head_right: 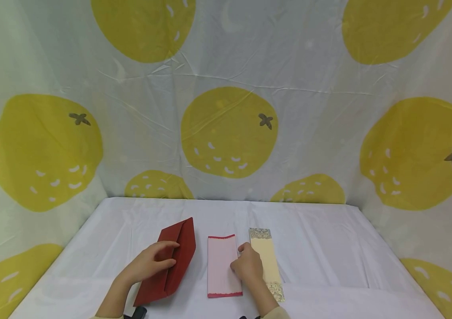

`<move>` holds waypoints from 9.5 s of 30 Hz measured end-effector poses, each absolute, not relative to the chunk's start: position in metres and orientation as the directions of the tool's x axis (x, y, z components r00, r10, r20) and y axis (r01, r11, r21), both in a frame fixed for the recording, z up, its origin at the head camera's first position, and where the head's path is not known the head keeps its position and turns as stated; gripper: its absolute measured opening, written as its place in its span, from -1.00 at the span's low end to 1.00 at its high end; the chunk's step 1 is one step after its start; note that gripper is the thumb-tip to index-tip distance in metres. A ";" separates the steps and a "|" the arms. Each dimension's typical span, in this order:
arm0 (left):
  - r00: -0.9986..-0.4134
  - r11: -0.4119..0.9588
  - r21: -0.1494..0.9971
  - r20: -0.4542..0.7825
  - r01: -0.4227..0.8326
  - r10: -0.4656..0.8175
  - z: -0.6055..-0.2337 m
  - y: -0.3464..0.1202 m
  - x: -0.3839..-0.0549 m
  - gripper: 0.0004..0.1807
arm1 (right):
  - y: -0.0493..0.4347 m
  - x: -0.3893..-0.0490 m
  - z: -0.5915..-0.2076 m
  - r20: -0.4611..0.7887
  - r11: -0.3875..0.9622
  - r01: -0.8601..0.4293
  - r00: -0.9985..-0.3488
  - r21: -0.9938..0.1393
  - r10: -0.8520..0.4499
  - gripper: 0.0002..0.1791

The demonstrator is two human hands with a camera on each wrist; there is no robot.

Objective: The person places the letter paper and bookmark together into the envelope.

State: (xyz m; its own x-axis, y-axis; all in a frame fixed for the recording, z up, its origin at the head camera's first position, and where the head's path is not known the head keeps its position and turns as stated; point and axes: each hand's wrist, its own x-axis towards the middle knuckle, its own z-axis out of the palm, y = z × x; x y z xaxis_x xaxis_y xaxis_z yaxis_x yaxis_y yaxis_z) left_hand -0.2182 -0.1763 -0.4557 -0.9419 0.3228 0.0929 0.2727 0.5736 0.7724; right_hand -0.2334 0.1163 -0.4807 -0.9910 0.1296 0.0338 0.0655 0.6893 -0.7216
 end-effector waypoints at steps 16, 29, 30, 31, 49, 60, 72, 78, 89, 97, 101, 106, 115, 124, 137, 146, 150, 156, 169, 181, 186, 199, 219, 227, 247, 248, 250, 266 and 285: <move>-0.940 0.569 0.775 0.090 0.274 0.329 -0.458 -0.178 -0.220 -0.55 | 0.121 -0.230 -0.476 0.071 0.578 0.014 -0.990 -0.816 0.125 -0.78; -0.941 0.563 0.783 0.083 0.265 0.328 -0.456 -0.177 -0.218 -0.55 | 0.129 -0.225 -0.464 0.050 0.421 0.011 -0.990 -0.907 0.135 -0.82; -0.941 0.565 0.782 0.082 0.264 0.327 -0.457 -0.177 -0.218 -0.55 | 0.130 -0.225 -0.464 0.050 0.410 0.010 -0.990 -0.912 0.135 -0.82; -0.942 0.566 0.781 0.080 0.262 0.326 -0.457 -0.177 -0.218 -0.55 | 0.131 -0.225 -0.463 0.048 0.398 0.010 -0.989 -0.917 0.137 -0.82; -0.952 0.603 0.761 0.060 0.238 0.300 -0.457 -0.173 -0.216 -0.56 | 0.131 -0.211 -0.428 0.049 0.285 -0.010 -0.990 -0.958 0.131 -0.86; -0.954 0.604 0.765 0.044 0.223 0.297 -0.458 -0.172 -0.216 -0.55 | 0.116 -0.204 -0.411 0.063 0.238 -0.039 -0.993 -0.971 0.097 -0.83; -0.954 0.614 0.755 0.050 0.230 0.297 -0.459 -0.171 -0.216 -0.56 | 0.094 -0.211 -0.417 0.098 0.223 -0.084 -0.994 -0.971 0.053 -0.85; -0.957 0.619 0.755 0.039 0.216 0.287 -0.459 -0.170 -0.216 -0.56 | 0.082 -0.212 -0.422 0.100 0.209 -0.093 -0.995 -0.973 0.023 -0.84; -0.965 0.643 0.739 0.034 0.200 0.261 -0.457 -0.168 -0.214 -0.55 | 0.065 -0.216 -0.430 0.117 0.256 -0.116 -0.993 -0.960 -0.014 -0.86; -0.965 0.632 0.750 0.032 0.194 0.259 -0.457 -0.168 -0.215 -0.57 | 0.059 -0.217 -0.432 0.151 0.346 -0.143 -0.988 -0.927 -0.003 -0.90; -0.966 0.638 0.745 0.034 0.195 0.256 -0.457 -0.168 -0.215 -0.57 | 0.056 -0.218 -0.431 0.177 0.402 -0.162 -0.984 -0.901 0.000 -0.90; -0.964 0.637 0.745 0.033 0.200 0.264 -0.458 -0.167 -0.215 -0.57 | 0.052 -0.219 -0.431 0.233 0.474 -0.211 -0.972 -0.855 -0.012 -0.90; -0.964 0.640 0.743 0.024 0.194 0.265 -0.459 -0.168 -0.216 -0.56 | 0.042 -0.223 -0.436 0.237 0.503 -0.222 -0.971 -0.835 -0.034 -0.84; -0.963 0.643 0.741 0.020 0.194 0.268 -0.457 -0.166 -0.214 -0.57 | 0.034 -0.225 -0.441 0.195 0.451 -0.192 -0.980 -0.872 -0.042 -0.87; -0.964 0.655 0.731 0.013 0.190 0.265 -0.456 -0.167 -0.214 -0.57 | 0.028 -0.231 -0.446 0.133 0.386 -0.159 -0.987 -0.908 -0.095 -0.90; -0.964 0.652 0.732 0.027 0.199 0.263 -0.455 -0.165 -0.214 -0.59 | 0.023 -0.231 -0.447 0.094 0.393 -0.132 -0.989 -0.910 -0.115 -0.91; -0.964 0.656 0.727 0.032 0.204 0.265 -0.455 -0.164 -0.214 -0.60 | 0.021 -0.232 -0.448 0.073 0.386 -0.117 -0.989 -0.915 -0.125 -0.92; -0.962 0.656 0.722 0.046 0.219 0.270 -0.454 -0.164 -0.214 -0.60 | 0.017 -0.233 -0.451 0.059 0.398 -0.114 -0.987 -0.910 -0.149 -0.92; -0.962 0.653 0.723 0.062 0.226 0.265 -0.454 -0.163 -0.213 -0.59 | 0.011 -0.232 -0.461 0.059 0.367 -0.116 -0.985 -0.923 -0.163 -0.91; -0.960 0.658 0.714 0.075 0.240 0.269 -0.458 -0.164 -0.214 -0.58 | 0.005 -0.234 -0.473 0.056 0.249 -0.100 -0.982 -0.963 -0.179 -0.93; -0.961 0.658 0.713 0.076 0.240 0.267 -0.460 -0.163 -0.215 -0.59 | 0.004 -0.235 -0.477 0.057 0.225 -0.099 -0.981 -0.969 -0.185 -0.94; -0.961 0.663 0.709 0.078 0.240 0.265 -0.460 -0.163 -0.214 -0.59 | 0.000 -0.235 -0.483 0.047 0.209 -0.088 -0.980 -0.974 -0.193 -0.92; -0.951 0.659 0.700 0.098 0.274 0.292 -0.461 -0.163 -0.213 -0.60 | 0.003 -0.233 -0.484 0.036 0.183 -0.066 -0.986 -0.981 -0.166 -0.94; -0.951 0.669 0.690 0.097 0.276 0.292 -0.461 -0.163 -0.212 -0.60 | 0.017 -0.226 -0.474 0.014 0.094 -0.029 -0.987 -0.995 -0.161 -0.84; -0.955 0.667 0.697 0.091 0.264 0.283 -0.460 -0.163 -0.212 -0.61 | 0.053 -0.212 -0.452 0.020 0.130 -0.044 -0.983 -0.991 -0.181 -0.80; -0.955 0.668 0.696 0.088 0.262 0.282 -0.461 -0.162 -0.212 -0.61 | 0.056 -0.212 -0.451 0.022 0.141 -0.048 -0.983 -0.989 -0.180 -0.80; -0.957 0.672 0.695 0.083 0.256 0.278 -0.461 -0.162 -0.212 -0.61 | 0.060 -0.212 -0.451 0.025 0.167 -0.055 -0.984 -0.984 -0.176 -0.80; -0.959 0.678 0.694 0.066 0.242 0.274 -0.462 -0.162 -0.213 -0.61 | 0.098 -0.208 -0.446 0.005 0.305 -0.042 -0.993 -0.952 -0.120 -0.82; -0.966 0.678 0.706 0.033 0.205 0.257 -0.460 -0.160 -0.212 -0.61 | 0.143 -0.202 -0.449 0.002 0.380 -0.020 -0.999 -0.925 -0.047 -0.79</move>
State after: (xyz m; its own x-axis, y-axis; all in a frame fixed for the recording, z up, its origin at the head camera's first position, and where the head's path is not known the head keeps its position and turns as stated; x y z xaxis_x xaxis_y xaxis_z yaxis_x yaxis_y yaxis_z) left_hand -0.2124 -0.1605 -0.4596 -0.9657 0.2574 0.0334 0.2051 0.6779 0.7059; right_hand -0.2017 0.1432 -0.4494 -0.9989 -0.0466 0.0022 -0.0197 0.3796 -0.9250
